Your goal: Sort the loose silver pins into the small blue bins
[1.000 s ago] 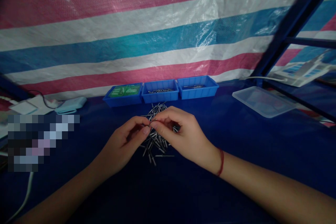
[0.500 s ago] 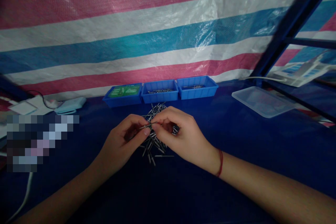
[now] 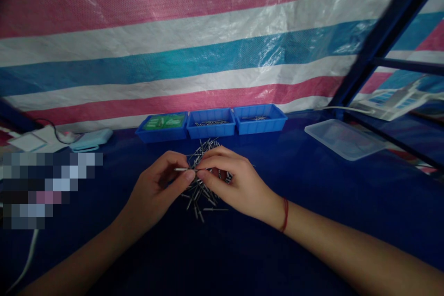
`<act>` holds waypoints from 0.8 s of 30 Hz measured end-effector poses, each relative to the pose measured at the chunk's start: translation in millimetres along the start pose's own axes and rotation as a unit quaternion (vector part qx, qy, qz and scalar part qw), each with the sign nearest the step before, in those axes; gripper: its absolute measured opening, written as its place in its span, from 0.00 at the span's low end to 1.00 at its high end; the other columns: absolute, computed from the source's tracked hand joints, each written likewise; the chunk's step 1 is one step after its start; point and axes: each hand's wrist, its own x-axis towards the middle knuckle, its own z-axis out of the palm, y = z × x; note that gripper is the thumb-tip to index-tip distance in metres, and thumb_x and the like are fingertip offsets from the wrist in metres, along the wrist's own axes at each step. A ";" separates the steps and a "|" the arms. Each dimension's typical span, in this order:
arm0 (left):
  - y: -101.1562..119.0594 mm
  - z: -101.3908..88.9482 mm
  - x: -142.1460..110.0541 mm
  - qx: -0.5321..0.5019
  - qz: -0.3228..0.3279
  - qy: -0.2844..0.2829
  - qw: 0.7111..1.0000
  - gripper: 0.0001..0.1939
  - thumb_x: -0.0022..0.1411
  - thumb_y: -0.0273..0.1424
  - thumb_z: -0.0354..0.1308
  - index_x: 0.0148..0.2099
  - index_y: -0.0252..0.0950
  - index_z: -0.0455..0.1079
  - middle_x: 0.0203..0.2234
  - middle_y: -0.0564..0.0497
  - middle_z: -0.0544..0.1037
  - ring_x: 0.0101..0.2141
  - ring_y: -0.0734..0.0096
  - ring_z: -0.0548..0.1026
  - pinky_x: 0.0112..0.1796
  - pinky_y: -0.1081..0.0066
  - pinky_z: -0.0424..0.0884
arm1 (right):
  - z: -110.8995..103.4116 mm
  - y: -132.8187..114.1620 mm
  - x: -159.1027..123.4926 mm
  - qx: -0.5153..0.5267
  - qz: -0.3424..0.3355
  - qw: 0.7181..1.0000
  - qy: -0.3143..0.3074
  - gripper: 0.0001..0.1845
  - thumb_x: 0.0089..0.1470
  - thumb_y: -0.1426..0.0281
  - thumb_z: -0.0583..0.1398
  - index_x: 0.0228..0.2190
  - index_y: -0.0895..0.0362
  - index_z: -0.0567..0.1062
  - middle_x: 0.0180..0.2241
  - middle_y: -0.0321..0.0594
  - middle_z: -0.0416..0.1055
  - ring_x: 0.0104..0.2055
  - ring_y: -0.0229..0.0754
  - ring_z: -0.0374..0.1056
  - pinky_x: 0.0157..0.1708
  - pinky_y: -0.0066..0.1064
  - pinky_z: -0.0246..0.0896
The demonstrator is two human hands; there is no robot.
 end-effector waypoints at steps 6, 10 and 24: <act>-6.4 1.2 0.6 -0.014 -0.031 -0.026 0.999 0.15 0.59 0.36 0.57 0.47 0.39 0.62 0.32 0.54 0.69 0.27 0.76 0.69 0.28 0.74 0.66 | -39.4 26.2 17.6 -0.151 0.051 0.975 0.155 0.07 0.54 0.68 0.57 0.28 0.55 0.74 0.30 0.39 0.72 0.33 0.40 0.68 0.33 0.33 0.63; -7.3 -0.8 1.3 0.004 -0.008 -0.055 0.998 0.12 0.62 0.35 0.53 0.47 0.39 0.62 0.31 0.54 0.70 0.28 0.75 0.69 0.29 0.73 0.66 | -83.9 64.2 27.0 -0.347 0.126 0.895 0.250 0.12 0.53 0.65 0.56 0.28 0.58 0.76 0.27 0.44 0.73 0.29 0.44 0.67 0.32 0.36 0.62; -39.8 -47.7 29.1 0.200 -0.036 -0.041 0.978 0.13 0.61 0.36 0.49 0.43 0.35 0.68 0.29 0.52 0.72 0.27 0.72 0.70 0.30 0.72 0.65 | -77.9 68.5 16.7 -0.370 0.055 0.927 0.027 0.11 0.54 0.68 0.54 0.31 0.58 0.75 0.32 0.44 0.74 0.30 0.43 0.68 0.33 0.35 0.62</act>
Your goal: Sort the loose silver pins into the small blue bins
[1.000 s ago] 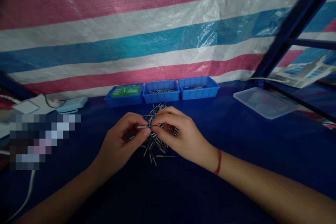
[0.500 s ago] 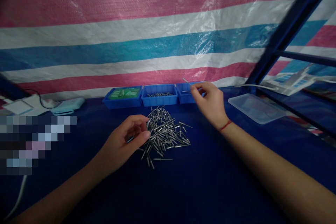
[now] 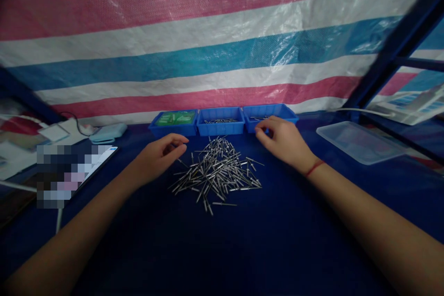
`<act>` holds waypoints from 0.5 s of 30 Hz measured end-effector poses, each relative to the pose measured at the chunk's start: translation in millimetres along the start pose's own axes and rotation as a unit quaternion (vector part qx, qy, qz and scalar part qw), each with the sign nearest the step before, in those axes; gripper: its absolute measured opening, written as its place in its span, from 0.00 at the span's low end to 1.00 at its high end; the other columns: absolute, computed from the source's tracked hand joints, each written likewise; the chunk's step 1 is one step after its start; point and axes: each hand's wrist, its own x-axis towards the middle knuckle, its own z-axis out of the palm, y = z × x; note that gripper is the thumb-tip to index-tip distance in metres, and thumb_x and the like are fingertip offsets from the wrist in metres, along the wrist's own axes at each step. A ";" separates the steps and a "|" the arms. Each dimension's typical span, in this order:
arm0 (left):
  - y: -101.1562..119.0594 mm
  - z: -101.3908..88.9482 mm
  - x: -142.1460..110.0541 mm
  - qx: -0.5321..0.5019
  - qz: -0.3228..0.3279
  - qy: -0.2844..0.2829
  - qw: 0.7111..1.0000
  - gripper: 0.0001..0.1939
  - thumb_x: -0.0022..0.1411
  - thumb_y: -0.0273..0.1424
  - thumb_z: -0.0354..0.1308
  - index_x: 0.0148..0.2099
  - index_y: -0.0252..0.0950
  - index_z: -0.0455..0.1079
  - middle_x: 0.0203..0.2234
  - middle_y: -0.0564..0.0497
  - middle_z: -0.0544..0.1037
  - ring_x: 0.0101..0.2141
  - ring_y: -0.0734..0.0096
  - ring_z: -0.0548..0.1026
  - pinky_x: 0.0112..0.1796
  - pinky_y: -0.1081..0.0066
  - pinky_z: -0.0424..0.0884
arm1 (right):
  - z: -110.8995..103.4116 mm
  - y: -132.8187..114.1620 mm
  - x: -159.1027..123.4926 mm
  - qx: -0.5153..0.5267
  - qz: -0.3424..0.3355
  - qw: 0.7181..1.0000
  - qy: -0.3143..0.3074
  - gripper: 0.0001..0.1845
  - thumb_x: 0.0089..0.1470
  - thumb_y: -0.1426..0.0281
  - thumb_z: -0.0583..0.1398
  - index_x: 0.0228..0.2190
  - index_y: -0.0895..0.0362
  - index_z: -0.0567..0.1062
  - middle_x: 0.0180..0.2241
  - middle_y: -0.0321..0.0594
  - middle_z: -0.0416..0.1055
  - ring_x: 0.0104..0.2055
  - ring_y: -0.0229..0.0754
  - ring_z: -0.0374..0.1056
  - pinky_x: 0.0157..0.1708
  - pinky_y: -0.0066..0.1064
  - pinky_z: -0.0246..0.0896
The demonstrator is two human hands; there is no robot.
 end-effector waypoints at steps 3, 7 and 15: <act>-10.3 -7.7 -1.0 0.118 0.045 -0.086 0.988 0.12 0.61 0.34 0.48 0.42 0.36 0.70 0.36 0.48 0.72 0.33 0.68 0.72 0.37 0.67 0.66 | 4.6 -13.4 -3.9 0.032 -0.113 0.983 -0.142 0.11 0.56 0.69 0.53 0.31 0.57 0.75 0.32 0.42 0.73 0.32 0.41 0.68 0.34 0.33 0.63; -17.9 -13.5 -0.8 0.141 0.019 -0.147 0.979 0.14 0.61 0.34 0.49 0.45 0.36 0.70 0.39 0.47 0.71 0.34 0.68 0.72 0.37 0.67 0.67 | 8.7 -23.7 -7.9 0.033 -0.146 0.968 -0.201 0.12 0.57 0.69 0.52 0.32 0.57 0.75 0.31 0.42 0.72 0.31 0.40 0.69 0.33 0.32 0.63; -22.4 -17.9 -0.7 0.171 0.035 -0.140 0.975 0.09 0.61 0.33 0.50 0.36 0.35 0.70 0.35 0.48 0.71 0.35 0.66 0.71 0.39 0.66 0.65 | 5.5 -25.2 -5.7 0.026 -0.125 0.979 -0.159 0.12 0.56 0.70 0.53 0.30 0.58 0.76 0.30 0.43 0.73 0.32 0.44 0.68 0.35 0.38 0.63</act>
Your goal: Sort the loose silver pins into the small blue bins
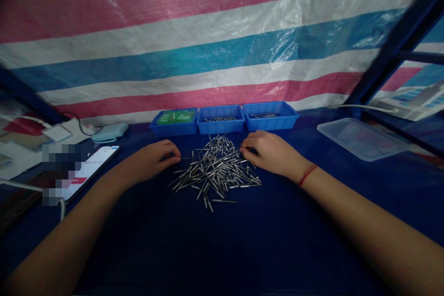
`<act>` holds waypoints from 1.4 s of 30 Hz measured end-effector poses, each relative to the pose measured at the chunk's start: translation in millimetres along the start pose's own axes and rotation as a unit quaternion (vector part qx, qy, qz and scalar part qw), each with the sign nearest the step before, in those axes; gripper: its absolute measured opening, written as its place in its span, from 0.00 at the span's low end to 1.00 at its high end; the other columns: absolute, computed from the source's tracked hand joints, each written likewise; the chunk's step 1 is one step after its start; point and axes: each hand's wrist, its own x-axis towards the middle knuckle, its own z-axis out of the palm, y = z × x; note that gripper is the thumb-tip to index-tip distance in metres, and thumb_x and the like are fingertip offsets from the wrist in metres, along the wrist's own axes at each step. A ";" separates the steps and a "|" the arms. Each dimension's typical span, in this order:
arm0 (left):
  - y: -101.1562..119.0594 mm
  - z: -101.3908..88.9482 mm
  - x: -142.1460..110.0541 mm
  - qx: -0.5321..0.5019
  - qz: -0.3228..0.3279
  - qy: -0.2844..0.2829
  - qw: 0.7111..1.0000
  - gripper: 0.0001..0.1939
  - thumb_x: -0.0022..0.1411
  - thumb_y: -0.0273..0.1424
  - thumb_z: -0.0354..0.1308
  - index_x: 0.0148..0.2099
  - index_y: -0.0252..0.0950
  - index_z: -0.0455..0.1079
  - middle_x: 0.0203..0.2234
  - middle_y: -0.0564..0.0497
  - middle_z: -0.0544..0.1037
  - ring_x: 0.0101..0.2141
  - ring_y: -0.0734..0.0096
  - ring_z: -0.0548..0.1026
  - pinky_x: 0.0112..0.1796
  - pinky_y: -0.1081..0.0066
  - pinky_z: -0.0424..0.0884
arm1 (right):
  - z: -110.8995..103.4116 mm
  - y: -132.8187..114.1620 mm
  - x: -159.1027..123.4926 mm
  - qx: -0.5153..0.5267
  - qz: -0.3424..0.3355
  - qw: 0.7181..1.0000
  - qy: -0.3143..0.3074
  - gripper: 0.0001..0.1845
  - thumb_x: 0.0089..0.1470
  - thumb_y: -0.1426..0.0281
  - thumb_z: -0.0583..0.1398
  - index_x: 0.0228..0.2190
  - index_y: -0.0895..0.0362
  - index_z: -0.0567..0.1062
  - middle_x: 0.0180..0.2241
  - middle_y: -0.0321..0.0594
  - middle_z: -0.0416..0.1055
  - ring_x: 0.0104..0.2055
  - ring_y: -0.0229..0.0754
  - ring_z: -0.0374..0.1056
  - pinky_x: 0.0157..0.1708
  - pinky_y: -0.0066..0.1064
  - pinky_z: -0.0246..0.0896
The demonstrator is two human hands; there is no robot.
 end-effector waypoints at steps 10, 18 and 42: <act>66.1 2.9 -5.9 -0.254 0.035 0.003 0.967 0.11 0.63 0.36 0.49 0.41 0.36 0.67 0.35 0.51 0.73 0.35 0.70 0.71 0.37 0.70 0.66 | 3.8 -78.8 -0.5 0.288 0.073 0.941 0.162 0.07 0.51 0.69 0.61 0.34 0.56 0.77 0.30 0.38 0.75 0.31 0.37 0.69 0.30 0.29 0.64; 74.3 8.4 -11.6 -0.343 0.032 -0.042 0.938 0.10 0.64 0.36 0.49 0.41 0.37 0.67 0.34 0.52 0.72 0.36 0.71 0.71 0.37 0.70 0.67 | 0.3 -90.8 -2.7 0.360 0.072 0.911 0.189 0.05 0.51 0.73 0.60 0.28 0.55 0.77 0.28 0.35 0.74 0.30 0.34 0.69 0.30 0.28 0.64; 81.1 12.5 -8.7 -0.250 0.081 0.143 0.954 0.03 0.59 0.29 0.55 0.36 0.36 0.65 0.32 0.53 0.70 0.31 0.75 0.70 0.33 0.72 0.67 | 8.7 -86.4 -3.8 0.343 0.100 0.915 0.189 0.03 0.50 0.75 0.60 0.29 0.58 0.74 0.26 0.35 0.69 0.26 0.33 0.63 0.24 0.25 0.58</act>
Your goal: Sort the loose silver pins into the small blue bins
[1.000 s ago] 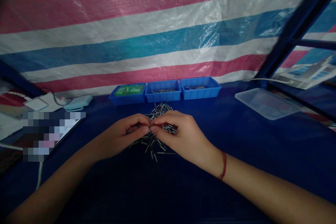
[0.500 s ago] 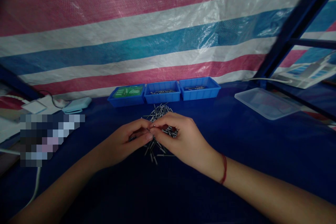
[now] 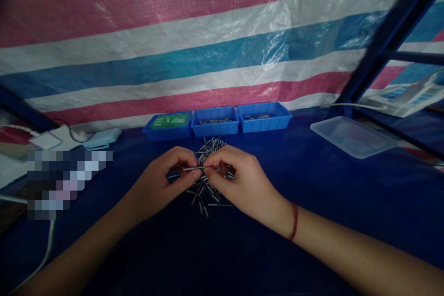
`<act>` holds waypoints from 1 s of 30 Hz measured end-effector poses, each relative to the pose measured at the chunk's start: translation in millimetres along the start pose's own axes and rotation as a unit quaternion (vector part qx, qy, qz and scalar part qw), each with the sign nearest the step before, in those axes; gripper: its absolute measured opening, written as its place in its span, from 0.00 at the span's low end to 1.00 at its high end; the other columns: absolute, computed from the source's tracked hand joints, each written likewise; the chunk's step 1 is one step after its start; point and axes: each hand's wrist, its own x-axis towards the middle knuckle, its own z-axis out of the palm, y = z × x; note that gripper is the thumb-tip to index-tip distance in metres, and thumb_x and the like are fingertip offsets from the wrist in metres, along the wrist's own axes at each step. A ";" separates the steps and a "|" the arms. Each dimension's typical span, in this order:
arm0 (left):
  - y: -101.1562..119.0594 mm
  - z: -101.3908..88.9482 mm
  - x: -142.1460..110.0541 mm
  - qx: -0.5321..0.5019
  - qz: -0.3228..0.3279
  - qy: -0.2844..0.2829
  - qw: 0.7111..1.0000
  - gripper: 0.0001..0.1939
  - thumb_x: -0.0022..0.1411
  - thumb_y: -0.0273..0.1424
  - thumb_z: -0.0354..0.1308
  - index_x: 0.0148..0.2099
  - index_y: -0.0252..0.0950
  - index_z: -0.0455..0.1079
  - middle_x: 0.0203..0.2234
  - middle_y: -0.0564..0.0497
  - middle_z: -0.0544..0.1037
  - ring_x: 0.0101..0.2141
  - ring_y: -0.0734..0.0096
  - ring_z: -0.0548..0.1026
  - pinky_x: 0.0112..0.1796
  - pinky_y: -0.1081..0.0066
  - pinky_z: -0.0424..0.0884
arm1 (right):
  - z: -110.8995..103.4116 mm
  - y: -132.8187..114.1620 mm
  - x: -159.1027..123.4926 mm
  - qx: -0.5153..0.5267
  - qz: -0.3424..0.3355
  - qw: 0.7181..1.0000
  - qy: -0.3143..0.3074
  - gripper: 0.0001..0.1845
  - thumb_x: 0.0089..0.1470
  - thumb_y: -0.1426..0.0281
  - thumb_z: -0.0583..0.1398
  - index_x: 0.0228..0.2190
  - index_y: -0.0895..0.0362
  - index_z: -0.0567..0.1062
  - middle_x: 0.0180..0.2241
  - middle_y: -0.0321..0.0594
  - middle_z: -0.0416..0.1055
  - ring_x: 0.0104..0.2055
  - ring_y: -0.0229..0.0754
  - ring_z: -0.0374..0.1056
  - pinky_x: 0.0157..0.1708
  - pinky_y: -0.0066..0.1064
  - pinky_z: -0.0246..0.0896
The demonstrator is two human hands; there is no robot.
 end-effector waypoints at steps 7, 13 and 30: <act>3.9 2.3 -2.5 0.035 0.050 0.029 0.998 0.02 0.59 0.27 0.56 0.35 0.35 0.64 0.31 0.54 0.69 0.30 0.77 0.68 0.32 0.75 0.66 | 4.8 6.9 -0.6 0.006 -0.009 0.999 -0.036 0.03 0.52 0.73 0.59 0.30 0.57 0.74 0.28 0.36 0.69 0.28 0.34 0.64 0.26 0.27 0.59; 3.3 1.9 -3.3 0.043 0.016 0.023 0.999 0.05 0.60 0.31 0.54 0.34 0.36 0.63 0.30 0.53 0.69 0.30 0.76 0.68 0.32 0.74 0.66 | 2.7 4.3 -0.3 0.004 -0.009 0.998 -0.065 0.05 0.54 0.71 0.58 0.30 0.57 0.74 0.29 0.37 0.70 0.31 0.36 0.65 0.30 0.30 0.61; -7.8 5.2 -1.5 0.027 -0.093 -0.041 0.994 0.16 0.63 0.38 0.49 0.51 0.39 0.57 0.31 0.54 0.72 0.23 0.76 0.68 0.26 0.74 0.64 | -53.1 24.0 34.0 -0.197 -0.017 0.967 0.160 0.10 0.55 0.66 0.55 0.26 0.56 0.72 0.30 0.40 0.72 0.33 0.41 0.67 0.30 0.32 0.60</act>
